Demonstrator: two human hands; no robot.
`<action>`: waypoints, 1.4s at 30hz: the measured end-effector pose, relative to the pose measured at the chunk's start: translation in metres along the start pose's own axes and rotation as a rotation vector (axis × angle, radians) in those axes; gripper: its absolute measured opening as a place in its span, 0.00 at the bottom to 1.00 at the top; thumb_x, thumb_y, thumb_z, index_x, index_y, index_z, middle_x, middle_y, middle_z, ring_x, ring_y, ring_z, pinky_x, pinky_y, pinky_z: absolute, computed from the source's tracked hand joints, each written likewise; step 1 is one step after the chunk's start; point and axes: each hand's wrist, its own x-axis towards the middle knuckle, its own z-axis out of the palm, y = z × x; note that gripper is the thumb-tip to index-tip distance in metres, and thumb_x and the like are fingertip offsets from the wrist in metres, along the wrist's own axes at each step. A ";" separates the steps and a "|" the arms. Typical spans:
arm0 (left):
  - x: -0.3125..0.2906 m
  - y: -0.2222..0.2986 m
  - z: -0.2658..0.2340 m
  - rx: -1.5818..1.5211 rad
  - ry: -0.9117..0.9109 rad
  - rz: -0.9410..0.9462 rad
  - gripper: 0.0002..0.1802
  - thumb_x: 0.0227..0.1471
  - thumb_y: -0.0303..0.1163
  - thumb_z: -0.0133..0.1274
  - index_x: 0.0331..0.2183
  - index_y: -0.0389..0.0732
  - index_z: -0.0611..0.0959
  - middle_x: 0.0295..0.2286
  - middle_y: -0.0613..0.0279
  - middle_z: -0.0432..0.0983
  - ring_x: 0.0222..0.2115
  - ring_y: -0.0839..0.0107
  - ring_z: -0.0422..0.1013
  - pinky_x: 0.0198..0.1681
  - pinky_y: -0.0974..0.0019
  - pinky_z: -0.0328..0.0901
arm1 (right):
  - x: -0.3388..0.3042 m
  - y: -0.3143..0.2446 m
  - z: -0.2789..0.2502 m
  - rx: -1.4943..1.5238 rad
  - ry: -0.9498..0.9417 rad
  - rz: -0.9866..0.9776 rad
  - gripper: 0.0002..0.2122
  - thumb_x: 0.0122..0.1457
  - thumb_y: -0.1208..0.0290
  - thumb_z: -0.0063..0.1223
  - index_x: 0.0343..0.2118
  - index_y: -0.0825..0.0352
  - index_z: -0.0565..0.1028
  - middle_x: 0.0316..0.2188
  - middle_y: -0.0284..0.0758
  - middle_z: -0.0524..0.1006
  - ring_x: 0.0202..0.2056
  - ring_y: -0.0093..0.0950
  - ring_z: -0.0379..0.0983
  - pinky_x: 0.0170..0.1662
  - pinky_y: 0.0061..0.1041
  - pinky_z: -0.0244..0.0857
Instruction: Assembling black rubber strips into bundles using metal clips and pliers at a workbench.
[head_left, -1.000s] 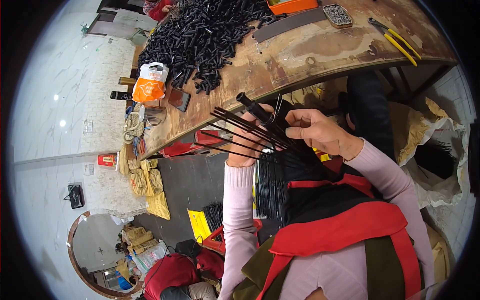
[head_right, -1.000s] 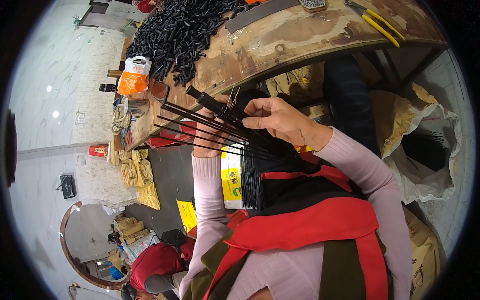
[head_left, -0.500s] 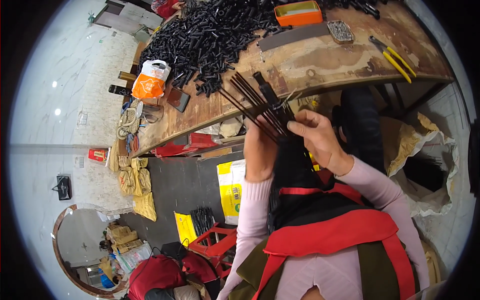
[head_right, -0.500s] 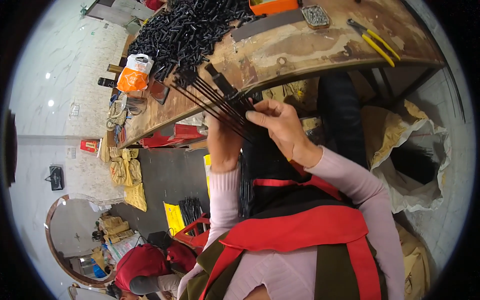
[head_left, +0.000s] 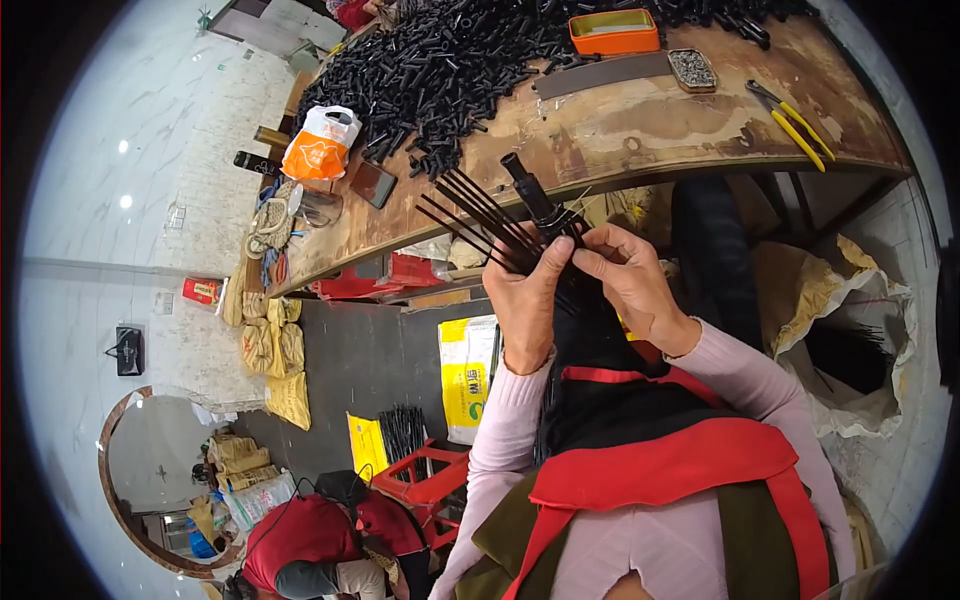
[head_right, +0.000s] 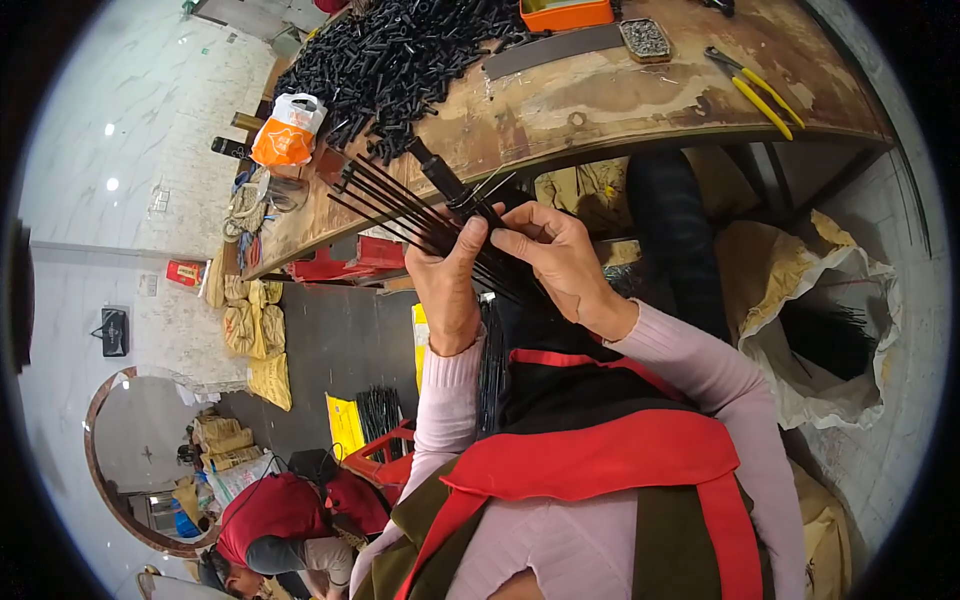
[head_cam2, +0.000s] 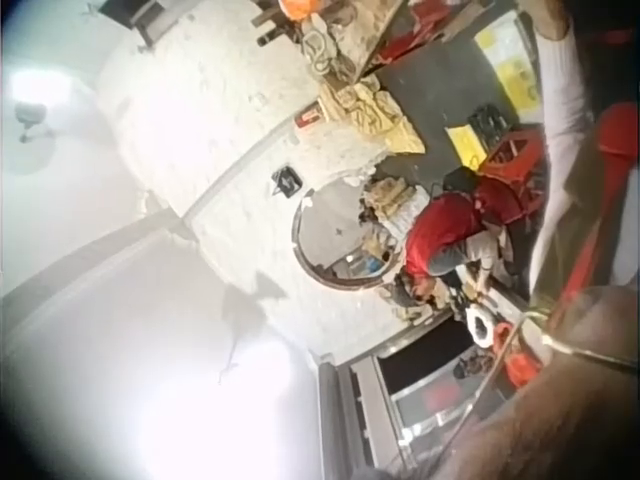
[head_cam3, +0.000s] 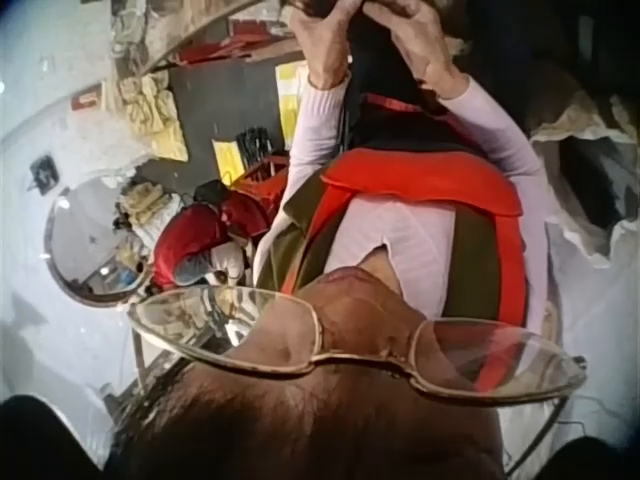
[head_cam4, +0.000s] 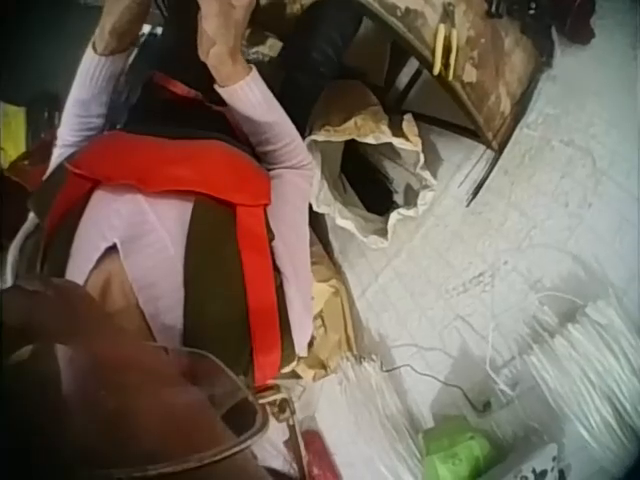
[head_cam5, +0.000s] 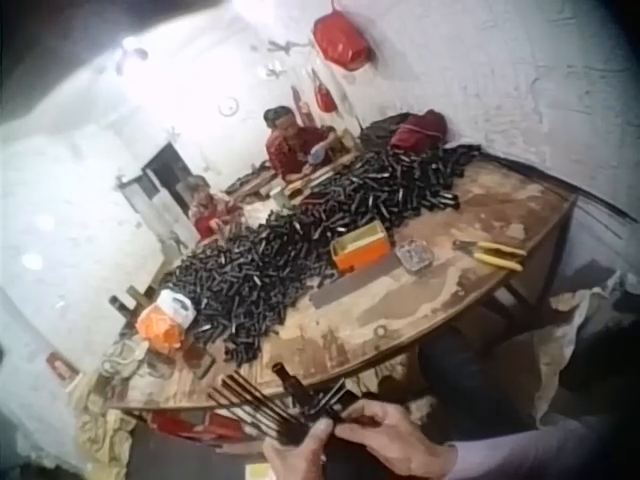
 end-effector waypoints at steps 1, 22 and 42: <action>-0.001 -0.001 0.000 0.014 0.006 0.013 0.12 0.50 0.24 0.62 0.37 0.30 0.79 0.34 0.54 0.80 0.37 0.66 0.77 0.44 0.66 0.70 | -0.001 -0.001 0.001 -0.017 0.006 0.000 0.06 0.58 0.78 0.58 0.38 0.68 0.75 0.36 0.28 0.76 0.38 0.15 0.70 0.43 0.16 0.63; 0.001 0.010 0.005 -0.098 -0.165 -0.117 0.17 0.49 0.19 0.61 0.42 0.32 0.76 0.34 0.61 0.78 0.36 0.68 0.77 0.42 0.67 0.72 | 0.075 -0.117 0.039 -0.873 -0.654 -0.042 0.19 0.58 0.78 0.55 0.54 0.66 0.71 0.41 0.33 0.78 0.44 0.19 0.73 0.50 0.20 0.65; 0.014 -0.008 0.000 -0.054 -0.100 -0.085 0.11 0.51 0.22 0.61 0.38 0.33 0.80 0.32 0.62 0.79 0.35 0.74 0.76 0.41 0.72 0.69 | 0.037 -0.060 -0.011 -0.425 0.093 -0.169 0.18 0.65 0.69 0.45 0.56 0.71 0.65 0.47 0.37 0.75 0.49 0.26 0.72 0.55 0.28 0.64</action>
